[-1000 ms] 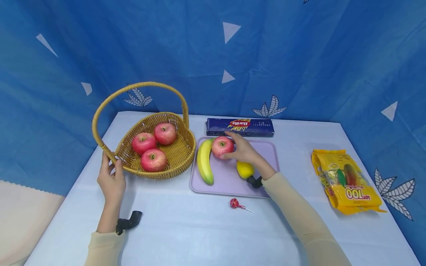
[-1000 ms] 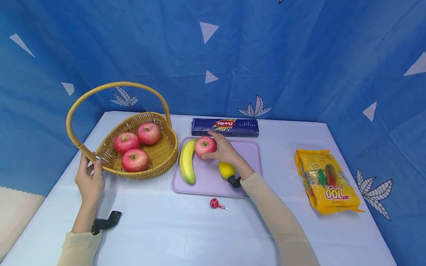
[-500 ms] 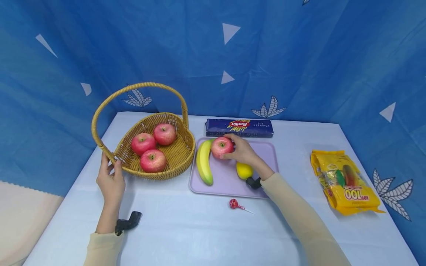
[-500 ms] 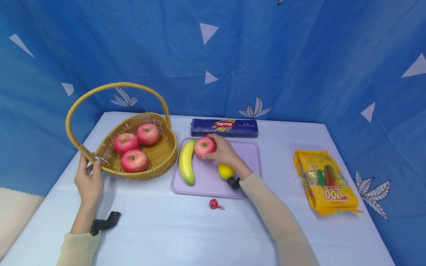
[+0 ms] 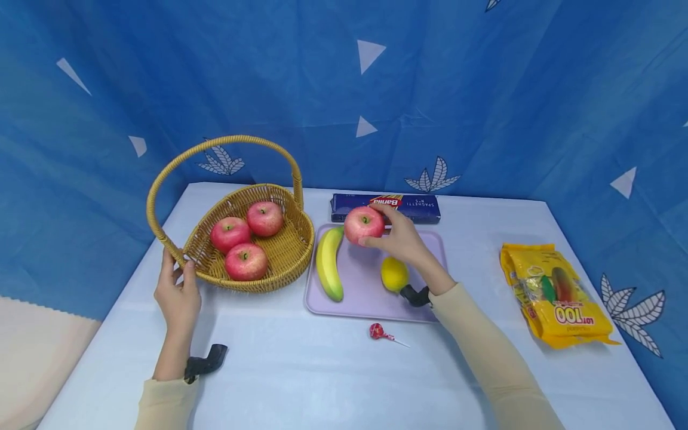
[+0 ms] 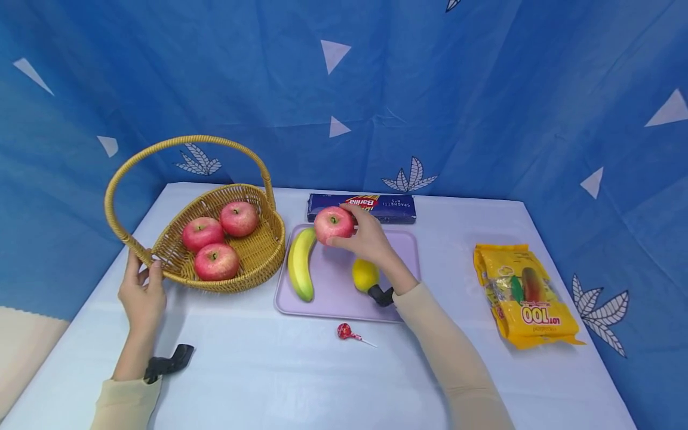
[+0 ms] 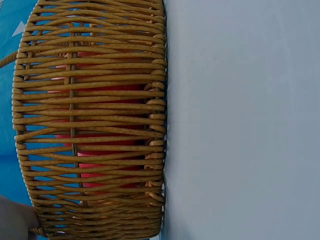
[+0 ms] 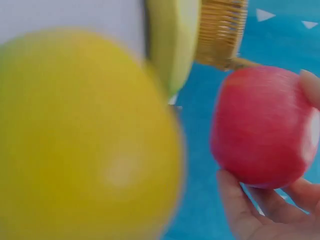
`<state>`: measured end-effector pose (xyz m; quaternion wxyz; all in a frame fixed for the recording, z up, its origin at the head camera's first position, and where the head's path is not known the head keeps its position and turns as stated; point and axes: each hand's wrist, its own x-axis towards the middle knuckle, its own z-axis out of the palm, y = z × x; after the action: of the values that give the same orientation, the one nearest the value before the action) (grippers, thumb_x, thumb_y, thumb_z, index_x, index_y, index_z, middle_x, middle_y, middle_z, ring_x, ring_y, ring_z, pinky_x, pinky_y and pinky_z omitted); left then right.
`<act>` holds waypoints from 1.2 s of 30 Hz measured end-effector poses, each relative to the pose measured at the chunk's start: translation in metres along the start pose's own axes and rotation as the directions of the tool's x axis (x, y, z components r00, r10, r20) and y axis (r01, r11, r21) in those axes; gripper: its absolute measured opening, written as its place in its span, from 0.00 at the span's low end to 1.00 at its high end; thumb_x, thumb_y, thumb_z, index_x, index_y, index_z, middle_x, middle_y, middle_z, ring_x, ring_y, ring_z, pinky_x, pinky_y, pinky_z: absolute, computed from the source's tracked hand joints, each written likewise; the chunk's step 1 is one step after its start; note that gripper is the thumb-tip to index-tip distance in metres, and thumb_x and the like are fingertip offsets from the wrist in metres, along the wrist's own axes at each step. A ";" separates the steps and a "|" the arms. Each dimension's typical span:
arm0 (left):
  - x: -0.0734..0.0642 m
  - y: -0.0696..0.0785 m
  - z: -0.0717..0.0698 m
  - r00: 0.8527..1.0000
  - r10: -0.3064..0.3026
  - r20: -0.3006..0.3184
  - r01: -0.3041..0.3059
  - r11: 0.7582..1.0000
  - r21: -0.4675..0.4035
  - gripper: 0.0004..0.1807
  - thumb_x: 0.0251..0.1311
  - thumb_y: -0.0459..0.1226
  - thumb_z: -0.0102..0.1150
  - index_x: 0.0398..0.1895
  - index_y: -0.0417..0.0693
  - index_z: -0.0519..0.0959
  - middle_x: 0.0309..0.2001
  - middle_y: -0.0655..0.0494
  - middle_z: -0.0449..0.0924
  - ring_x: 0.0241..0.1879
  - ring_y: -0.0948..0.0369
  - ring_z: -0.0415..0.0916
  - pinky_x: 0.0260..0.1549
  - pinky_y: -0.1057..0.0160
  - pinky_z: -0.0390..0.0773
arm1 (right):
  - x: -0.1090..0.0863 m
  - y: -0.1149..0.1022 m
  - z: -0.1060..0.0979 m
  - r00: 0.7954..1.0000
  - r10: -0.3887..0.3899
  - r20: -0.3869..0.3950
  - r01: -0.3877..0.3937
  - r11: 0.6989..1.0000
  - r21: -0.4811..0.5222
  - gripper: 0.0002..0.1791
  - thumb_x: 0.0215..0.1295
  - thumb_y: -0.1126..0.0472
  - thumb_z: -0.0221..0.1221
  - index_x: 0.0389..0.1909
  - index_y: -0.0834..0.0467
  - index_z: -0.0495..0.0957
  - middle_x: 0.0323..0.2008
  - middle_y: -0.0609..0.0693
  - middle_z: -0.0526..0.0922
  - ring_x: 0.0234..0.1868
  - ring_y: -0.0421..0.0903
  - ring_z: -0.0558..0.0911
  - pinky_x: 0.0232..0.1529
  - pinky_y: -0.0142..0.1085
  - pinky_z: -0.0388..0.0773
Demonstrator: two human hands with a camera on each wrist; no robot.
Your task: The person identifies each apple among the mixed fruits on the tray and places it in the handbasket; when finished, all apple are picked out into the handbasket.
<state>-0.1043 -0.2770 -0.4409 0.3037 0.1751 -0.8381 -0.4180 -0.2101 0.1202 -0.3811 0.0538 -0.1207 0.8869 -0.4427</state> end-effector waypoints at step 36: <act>0.000 0.000 0.000 1.000 -0.011 0.004 0.011 1.000 0.015 0.30 0.73 0.40 0.48 0.76 0.65 0.58 0.68 0.49 0.70 0.58 0.46 0.76 0.49 0.75 0.78 | 0.021 -0.086 0.071 0.945 -0.325 -0.040 0.326 0.944 0.054 0.41 0.51 0.47 0.71 0.65 0.55 0.67 0.61 0.52 0.71 0.59 0.48 0.72 0.60 0.47 0.75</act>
<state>-0.1040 -0.2771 -0.4414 0.2983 0.1812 -0.8408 -0.4138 -0.2017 0.0100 -0.3556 -0.0302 -0.2570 0.8419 -0.4736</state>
